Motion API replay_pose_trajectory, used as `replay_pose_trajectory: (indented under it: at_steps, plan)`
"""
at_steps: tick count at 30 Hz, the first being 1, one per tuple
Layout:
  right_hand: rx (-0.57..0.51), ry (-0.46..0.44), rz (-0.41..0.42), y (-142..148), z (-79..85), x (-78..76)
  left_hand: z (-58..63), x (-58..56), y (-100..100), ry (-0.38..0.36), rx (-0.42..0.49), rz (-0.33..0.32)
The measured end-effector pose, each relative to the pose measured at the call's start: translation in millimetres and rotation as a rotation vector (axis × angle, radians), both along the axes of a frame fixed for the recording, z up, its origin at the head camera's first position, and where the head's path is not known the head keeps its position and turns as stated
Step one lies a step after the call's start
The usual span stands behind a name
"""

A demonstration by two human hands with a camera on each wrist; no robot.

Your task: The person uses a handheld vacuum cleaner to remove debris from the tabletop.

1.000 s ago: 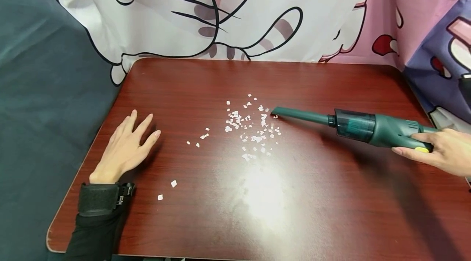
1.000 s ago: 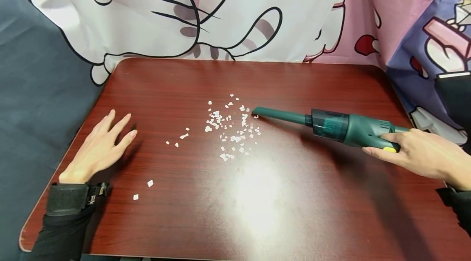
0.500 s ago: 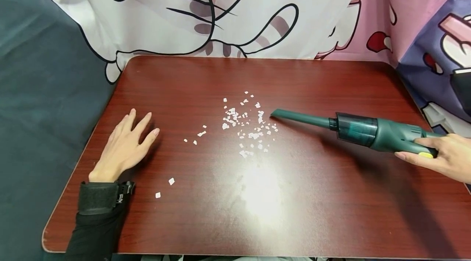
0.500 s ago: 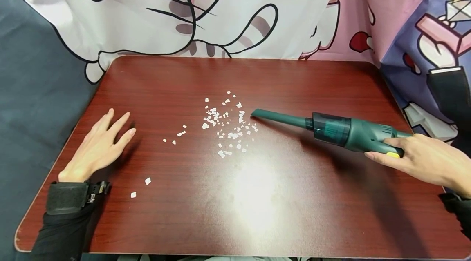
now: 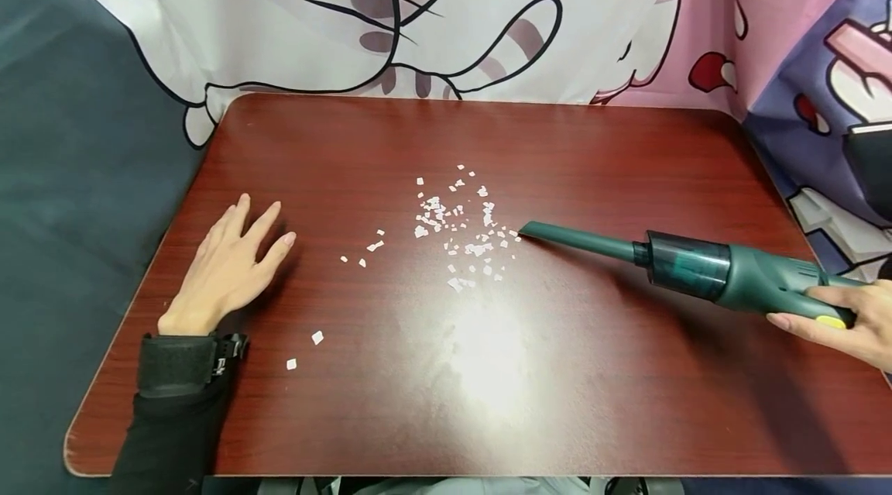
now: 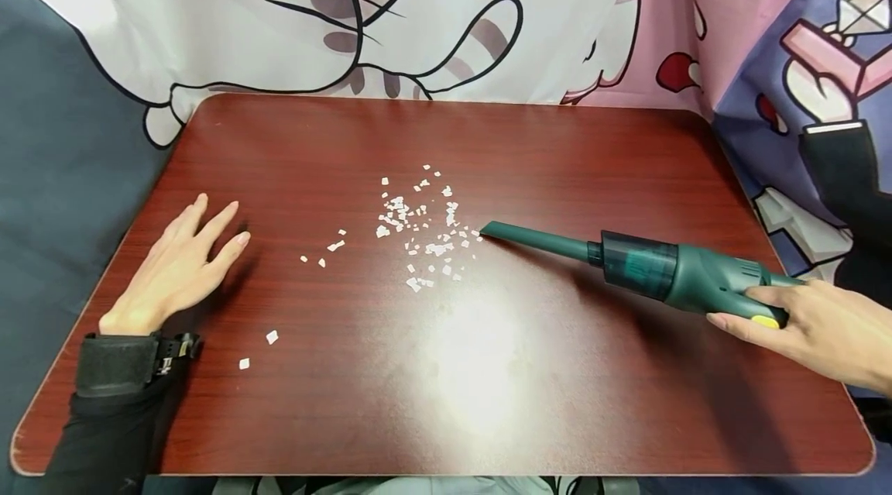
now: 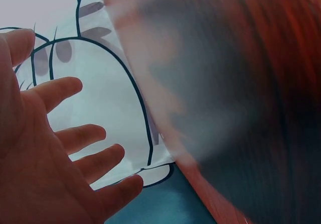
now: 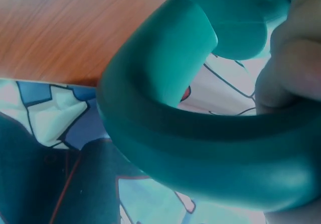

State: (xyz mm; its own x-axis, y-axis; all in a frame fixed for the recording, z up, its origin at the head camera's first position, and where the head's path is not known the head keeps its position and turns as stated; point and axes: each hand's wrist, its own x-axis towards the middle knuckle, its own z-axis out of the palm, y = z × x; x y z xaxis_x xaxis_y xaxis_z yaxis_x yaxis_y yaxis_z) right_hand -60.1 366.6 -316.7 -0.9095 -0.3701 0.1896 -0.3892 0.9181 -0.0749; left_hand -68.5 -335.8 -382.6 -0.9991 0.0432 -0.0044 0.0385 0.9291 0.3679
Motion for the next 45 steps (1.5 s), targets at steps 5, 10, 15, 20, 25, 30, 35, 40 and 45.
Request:
replay_pose_trajectory:
  at_steps: [5,10,15,20,25,30,35,40,45]
  plan:
    - [-0.053,0.02,0.019,-2,-2.4,5.5,0.7,-0.9,1,0.004,0.001,-0.003]
    - [-0.066,0.009,0.006,-4,-1.9,12.7,0.4,-1.9,3,0.01,0.004,-0.01]
    - [-0.083,0.011,0.014,-3,-1.5,19.8,0.7,-1.9,4,0.007,0.002,-0.012]
    - [-0.082,0.009,0.015,-1,-1.6,28.8,0.9,-2.5,5,0.001,0.003,-0.018]
    - [-0.05,-0.059,-0.018,2,-0.8,38.9,1.5,-2.7,6,-0.004,0.004,-0.02]
    - [-0.123,-0.049,0.035,0,-1.4,43.0,1.5,-2.1,8,0.001,0.005,-0.02]
    - [-0.146,-0.084,0.011,-1,1.1,44.0,0.7,-0.6,9,0.004,0.006,-0.021]
    - [-0.1,-0.163,-0.046,-1,5.5,47.2,0.5,1.9,7,0.01,0.003,-0.016]
    - [-0.094,-0.149,0.015,-6,7.9,47.2,1.2,4.2,5,0.006,0.007,-0.013]
